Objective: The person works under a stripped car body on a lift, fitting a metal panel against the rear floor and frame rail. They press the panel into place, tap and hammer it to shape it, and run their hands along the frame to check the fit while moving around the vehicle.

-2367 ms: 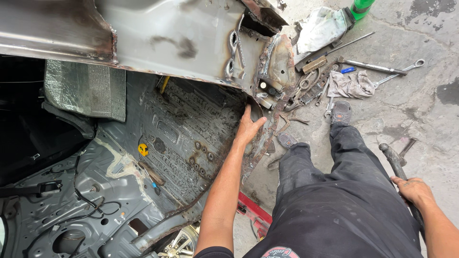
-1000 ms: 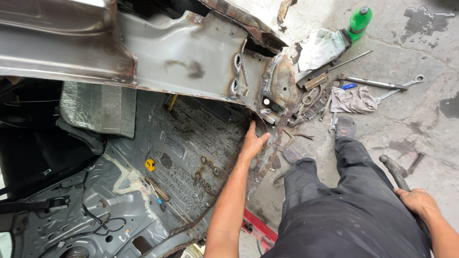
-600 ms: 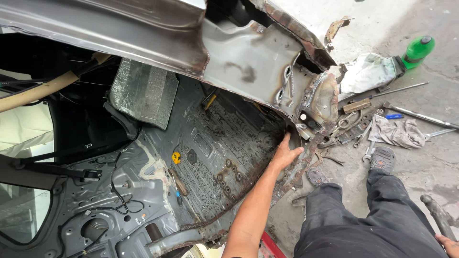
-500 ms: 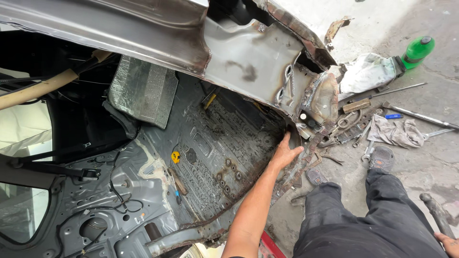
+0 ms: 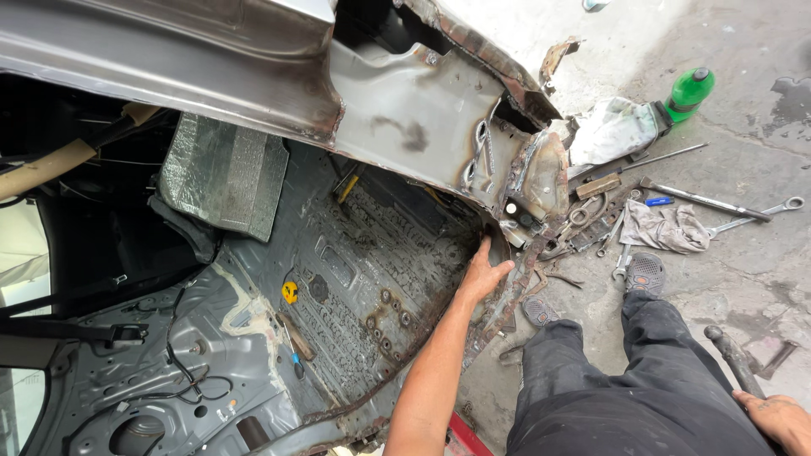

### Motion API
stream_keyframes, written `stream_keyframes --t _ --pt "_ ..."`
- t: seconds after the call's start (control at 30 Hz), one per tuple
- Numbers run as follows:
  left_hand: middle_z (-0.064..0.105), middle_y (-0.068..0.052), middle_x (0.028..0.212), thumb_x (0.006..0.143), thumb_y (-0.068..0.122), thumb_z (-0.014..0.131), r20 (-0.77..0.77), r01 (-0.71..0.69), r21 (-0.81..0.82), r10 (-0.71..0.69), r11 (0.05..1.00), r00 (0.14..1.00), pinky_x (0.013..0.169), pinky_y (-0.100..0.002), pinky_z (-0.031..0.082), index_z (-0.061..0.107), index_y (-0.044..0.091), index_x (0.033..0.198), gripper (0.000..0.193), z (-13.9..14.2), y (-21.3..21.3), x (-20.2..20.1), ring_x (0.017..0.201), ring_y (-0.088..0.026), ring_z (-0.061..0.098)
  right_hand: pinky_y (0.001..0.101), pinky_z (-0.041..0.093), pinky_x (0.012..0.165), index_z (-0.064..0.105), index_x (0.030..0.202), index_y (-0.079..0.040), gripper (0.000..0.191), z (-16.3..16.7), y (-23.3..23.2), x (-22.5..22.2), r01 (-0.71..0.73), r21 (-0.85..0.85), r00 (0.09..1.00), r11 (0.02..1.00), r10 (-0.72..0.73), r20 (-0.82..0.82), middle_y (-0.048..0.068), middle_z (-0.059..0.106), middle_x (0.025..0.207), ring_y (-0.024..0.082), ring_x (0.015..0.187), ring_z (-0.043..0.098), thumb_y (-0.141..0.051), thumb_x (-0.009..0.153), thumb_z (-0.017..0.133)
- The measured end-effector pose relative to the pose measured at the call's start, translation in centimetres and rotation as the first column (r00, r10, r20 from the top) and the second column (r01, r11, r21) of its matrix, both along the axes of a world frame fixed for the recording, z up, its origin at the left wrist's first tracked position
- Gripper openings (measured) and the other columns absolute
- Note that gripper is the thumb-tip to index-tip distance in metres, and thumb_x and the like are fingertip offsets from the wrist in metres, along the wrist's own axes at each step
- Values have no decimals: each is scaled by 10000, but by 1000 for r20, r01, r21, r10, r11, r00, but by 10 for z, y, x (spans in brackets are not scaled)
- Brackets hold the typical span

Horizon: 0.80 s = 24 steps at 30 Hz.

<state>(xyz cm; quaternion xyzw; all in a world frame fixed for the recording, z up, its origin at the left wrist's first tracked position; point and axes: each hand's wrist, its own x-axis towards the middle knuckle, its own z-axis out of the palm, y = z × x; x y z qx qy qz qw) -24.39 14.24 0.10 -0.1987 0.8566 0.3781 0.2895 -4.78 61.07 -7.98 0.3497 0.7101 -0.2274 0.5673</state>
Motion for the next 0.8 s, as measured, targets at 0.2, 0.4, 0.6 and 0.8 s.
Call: stream_keyframes --t 0.2,0.4,0.6,0.8 --pt "405 -261 1599 810 290 799 -97 57 9 -56 998 994 1170 -391 356 280 -3 1600 990 -5 -3 1 1467 -358 424 450 581 882 812 1069 80 787 8 -2 -4 -27 17 999 1000 27 -19 252 771 1012 379 940 753 -665 941 593" --pt "426 -243 1584 788 305 776 -26 23 12 -22 1000 999 1115 -388 422 274 10 1596 996 -3 -1 -1 1395 -351 511 435 567 960 816 1080 44 818 8 5 2 -131 35 986 991 134 -96 229 794 1097 364 1064 744 -718 921 565" --pt "425 -263 1577 807 308 787 -39 29 5 -29 1000 999 1142 -391 387 276 7 1598 988 -5 -2 1 1438 -359 457 447 569 937 839 1038 37 802 13 5 -1 -146 53 987 988 150 -66 198 774 1039 351 1032 726 -710 904 577" --pt "407 -267 1587 808 314 786 -60 27 13 -27 1000 998 1172 -403 360 280 3 1596 986 -13 -4 2 1467 -369 420 422 593 823 740 678 38 834 26 3 -8 -216 24 976 976 216 5 171 693 666 296 773 703 -704 969 494"
